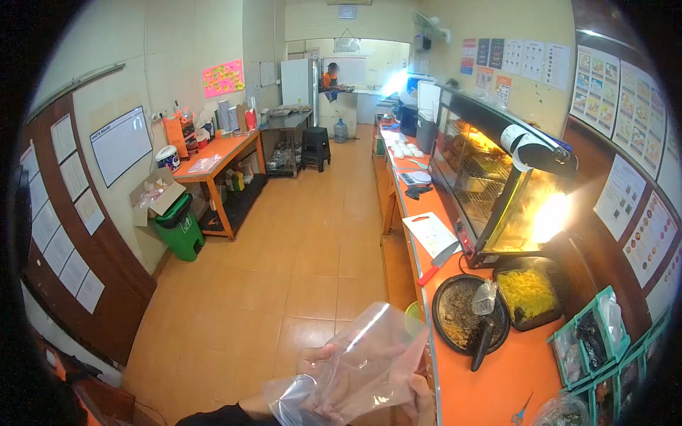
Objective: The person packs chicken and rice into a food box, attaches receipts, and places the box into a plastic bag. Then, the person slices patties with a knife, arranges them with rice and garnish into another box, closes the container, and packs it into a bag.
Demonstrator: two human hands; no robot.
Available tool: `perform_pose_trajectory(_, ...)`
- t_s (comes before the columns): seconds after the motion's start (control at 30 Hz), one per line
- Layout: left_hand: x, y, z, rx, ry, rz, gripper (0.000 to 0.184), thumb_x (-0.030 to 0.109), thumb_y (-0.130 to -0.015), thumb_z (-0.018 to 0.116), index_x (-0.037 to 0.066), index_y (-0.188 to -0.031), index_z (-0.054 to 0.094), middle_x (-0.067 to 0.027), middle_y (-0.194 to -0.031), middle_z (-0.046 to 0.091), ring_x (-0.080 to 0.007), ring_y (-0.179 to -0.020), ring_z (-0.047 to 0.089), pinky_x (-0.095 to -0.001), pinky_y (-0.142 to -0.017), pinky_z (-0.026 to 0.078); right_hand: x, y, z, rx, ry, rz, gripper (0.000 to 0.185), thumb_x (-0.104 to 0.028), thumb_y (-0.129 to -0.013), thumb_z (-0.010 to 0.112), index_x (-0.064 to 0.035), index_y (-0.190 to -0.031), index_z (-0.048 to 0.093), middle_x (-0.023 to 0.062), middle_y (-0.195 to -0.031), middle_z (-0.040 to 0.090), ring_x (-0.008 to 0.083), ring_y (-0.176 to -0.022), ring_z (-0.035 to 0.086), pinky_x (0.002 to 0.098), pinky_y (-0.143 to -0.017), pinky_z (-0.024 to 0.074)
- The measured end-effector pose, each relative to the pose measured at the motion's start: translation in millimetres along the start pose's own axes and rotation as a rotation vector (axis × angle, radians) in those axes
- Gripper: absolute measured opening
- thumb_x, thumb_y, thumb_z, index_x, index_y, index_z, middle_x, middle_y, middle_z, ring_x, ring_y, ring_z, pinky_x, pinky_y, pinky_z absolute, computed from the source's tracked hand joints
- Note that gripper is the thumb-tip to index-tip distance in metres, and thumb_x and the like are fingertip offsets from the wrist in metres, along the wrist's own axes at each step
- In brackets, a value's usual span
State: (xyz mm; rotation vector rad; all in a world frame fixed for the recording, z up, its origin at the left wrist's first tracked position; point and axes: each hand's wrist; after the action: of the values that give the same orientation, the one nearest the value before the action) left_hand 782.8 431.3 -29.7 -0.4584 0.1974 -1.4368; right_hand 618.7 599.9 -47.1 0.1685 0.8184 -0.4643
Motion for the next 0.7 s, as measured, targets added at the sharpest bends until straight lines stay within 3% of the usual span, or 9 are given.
perform_pose_trajectory(0.37, -12.0, -6.6, 2.3, 0.049, -0.069, 0.058, 0.046, 0.028, -0.1, 0.042, -0.002, -0.135, 0.045, -0.0116, -0.13, 0.054, -0.0188, -0.12, 0.051, -0.0334, -0.102, 0.039, -12.5, -12.4, -20.2, -0.17, -0.11, -0.023, 0.04, -0.037, -0.079, 0.071, 0.0018, -0.083, 0.062, 0.0106, -0.071, 0.063, 0.0233, -0.063, 0.062, 0.0337, -0.059, 0.053)
perform_pose_trajectory(0.6, 28.2, -18.6, 1.7, 0.04, -0.155, 0.05, 0.047, 0.031, -0.1, 0.044, -0.002, -0.134, 0.047, -0.0114, -0.128, 0.056, -0.0193, -0.117, 0.053, -0.0334, -0.1, 0.04, -23.8, 0.9, -21.9, 0.02, -0.003, -0.044, 0.035, -0.03, -0.078, 0.073, 0.0024, -0.082, 0.062, 0.0118, -0.074, 0.065, 0.021, -0.064, 0.063, 0.0324, -0.06, 0.0524)
perform_pose_trajectory(0.7, 58.8, -27.6, -0.3, 0.132, -0.407, -0.014, 0.047, 0.032, -0.1, 0.044, -0.001, -0.133, 0.048, -0.0113, -0.126, 0.057, -0.0195, -0.116, 0.054, -0.0334, -0.099, 0.041, -40.0, 13.2, -29.9, 0.155, 0.144, -0.094, 0.033, -0.028, -0.077, 0.074, 0.0026, -0.081, 0.063, 0.0123, -0.076, 0.066, 0.02, -0.065, 0.063, 0.0319, -0.06, 0.0521)
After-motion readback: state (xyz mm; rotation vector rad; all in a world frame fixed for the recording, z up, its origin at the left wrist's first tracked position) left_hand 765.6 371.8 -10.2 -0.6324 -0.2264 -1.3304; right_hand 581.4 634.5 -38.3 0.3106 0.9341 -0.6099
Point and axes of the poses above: each hand's wrist, its own y-axis away from the middle knuckle, its own z-axis out of the palm, x = y × z
